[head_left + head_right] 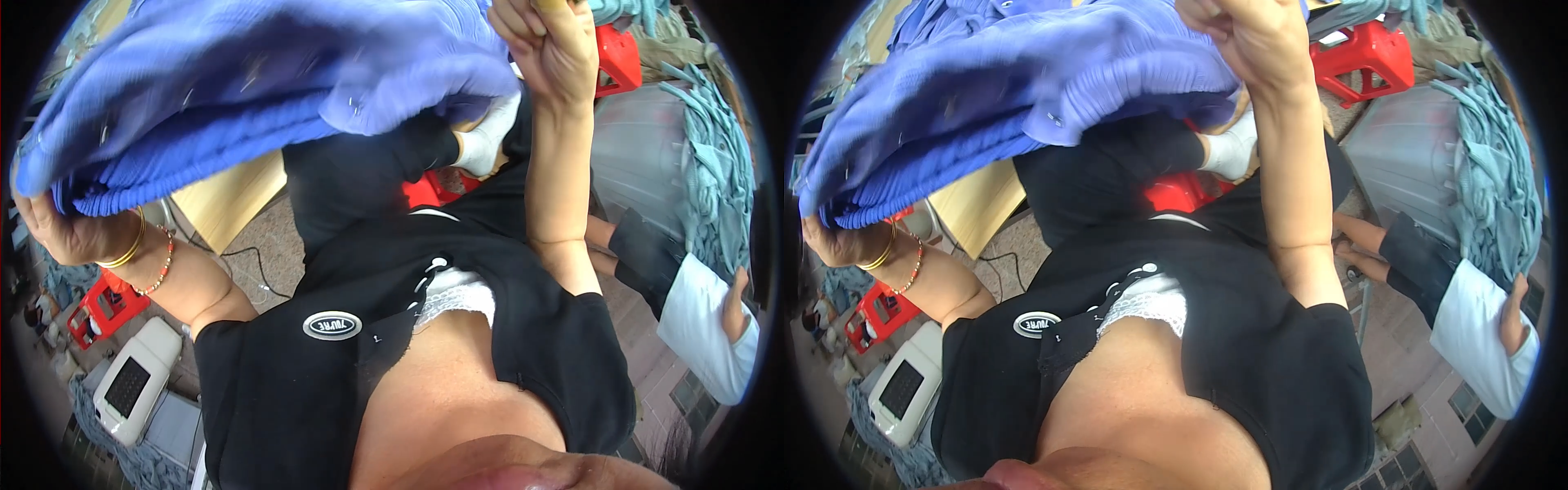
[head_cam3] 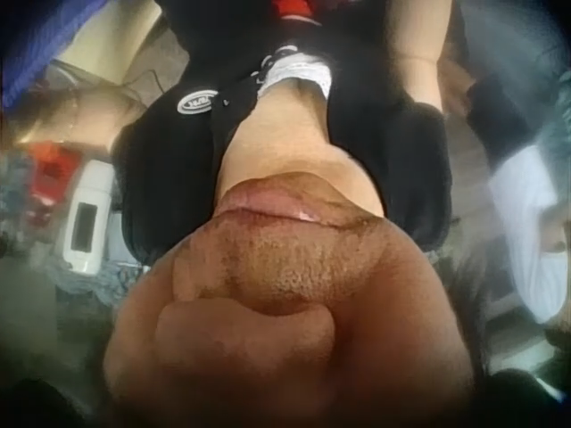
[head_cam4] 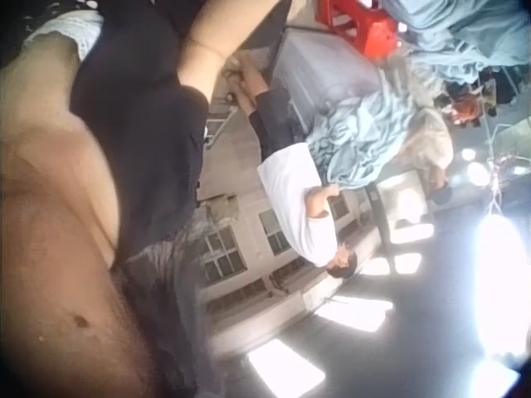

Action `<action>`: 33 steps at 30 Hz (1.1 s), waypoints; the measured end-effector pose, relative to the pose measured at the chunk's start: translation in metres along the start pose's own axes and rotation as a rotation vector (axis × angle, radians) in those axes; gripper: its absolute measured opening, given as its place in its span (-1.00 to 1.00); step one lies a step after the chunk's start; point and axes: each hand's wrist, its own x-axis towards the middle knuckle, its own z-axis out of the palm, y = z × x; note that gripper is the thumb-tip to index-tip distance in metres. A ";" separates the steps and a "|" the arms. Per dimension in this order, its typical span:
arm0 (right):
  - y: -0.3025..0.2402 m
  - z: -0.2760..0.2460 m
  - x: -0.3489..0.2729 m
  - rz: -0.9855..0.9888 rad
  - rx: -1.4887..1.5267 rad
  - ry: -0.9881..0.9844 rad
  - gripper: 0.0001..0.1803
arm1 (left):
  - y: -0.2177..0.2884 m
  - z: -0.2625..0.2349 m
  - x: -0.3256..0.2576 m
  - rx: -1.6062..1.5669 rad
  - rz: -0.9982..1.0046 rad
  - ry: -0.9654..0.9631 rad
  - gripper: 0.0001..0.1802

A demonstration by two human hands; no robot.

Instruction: Trimming loose threads and inspecting hook-and-eye fasteners on a blue pleated garment using thread snips.

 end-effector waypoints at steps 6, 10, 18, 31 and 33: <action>0.030 0.006 -0.019 0.208 -0.520 -0.045 -0.91 | -0.066 -0.048 -0.055 0.352 -0.448 -0.454 -0.74; 0.047 0.028 -0.041 0.081 -0.866 -0.343 -0.53 | -0.090 -0.052 -0.093 0.568 -0.343 -0.578 -0.70; 0.061 0.007 -0.049 -0.139 -0.968 -0.314 -0.70 | -0.065 0.005 -0.104 0.290 -0.196 -0.701 -0.63; 0.053 0.005 -0.051 -0.374 -1.008 -0.375 -0.63 | -0.057 0.015 -0.096 0.189 -0.137 -0.314 -0.75; 0.042 -0.002 -0.048 -0.415 -0.959 -0.423 -0.57 | -0.049 -0.007 -0.084 0.201 -0.144 -0.188 -0.75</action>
